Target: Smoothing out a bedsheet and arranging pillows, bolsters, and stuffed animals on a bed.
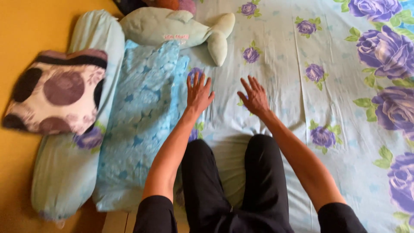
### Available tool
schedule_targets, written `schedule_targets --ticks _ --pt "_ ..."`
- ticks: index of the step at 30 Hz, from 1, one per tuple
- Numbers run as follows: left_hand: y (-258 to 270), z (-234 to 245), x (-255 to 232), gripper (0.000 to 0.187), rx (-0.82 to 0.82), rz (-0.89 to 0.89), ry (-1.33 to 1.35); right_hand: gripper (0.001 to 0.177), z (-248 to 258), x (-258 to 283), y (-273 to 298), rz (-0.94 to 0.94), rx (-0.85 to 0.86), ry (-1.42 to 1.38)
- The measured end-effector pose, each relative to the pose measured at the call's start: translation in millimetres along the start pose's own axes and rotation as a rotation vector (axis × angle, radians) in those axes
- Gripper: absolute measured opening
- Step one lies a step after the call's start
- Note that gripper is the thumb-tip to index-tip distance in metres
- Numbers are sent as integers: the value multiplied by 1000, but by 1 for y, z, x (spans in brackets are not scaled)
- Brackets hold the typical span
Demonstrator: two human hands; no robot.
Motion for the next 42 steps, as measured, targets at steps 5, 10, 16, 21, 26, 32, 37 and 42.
schedule_targets --ticks 5,10,16,21,26,32,37,42 --pt "-20 -153 40 52 59 240 199 56 -59 -35 -38 -110 94 -111" --pt "-61 -222 71 46 89 428 278 43 -164 -80 -120 -364 204 -511" --pt "-147 -215 122 47 57 469 334 61 -178 -39 -223 -758 222 -1154" --pt "-211 -170 168 62 -35 476 152 67 -258 -86 -273 -855 319 -1025" --pt "-200 -189 232 84 295 535 78 52 -194 -146 -262 -506 298 -459" --pt "-220 -162 247 60 -31 380 -69 51 -144 -111 -299 -401 240 -203" --pt "-233 -175 271 98 355 537 7 74 -154 -65 -353 -381 267 -402" --pt "-233 -179 279 100 429 575 47 84 -199 -68 -349 -825 499 -668"
Point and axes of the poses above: each hand's wrist, its own y-axis away from the middle knuckle, its own z-axis out of the back of the hand, x = y × z, the point moved 3 cm from there along -y, towards the middle knuckle, and after that the axes turned 7 degrees about -z, right-handed, at the moved point
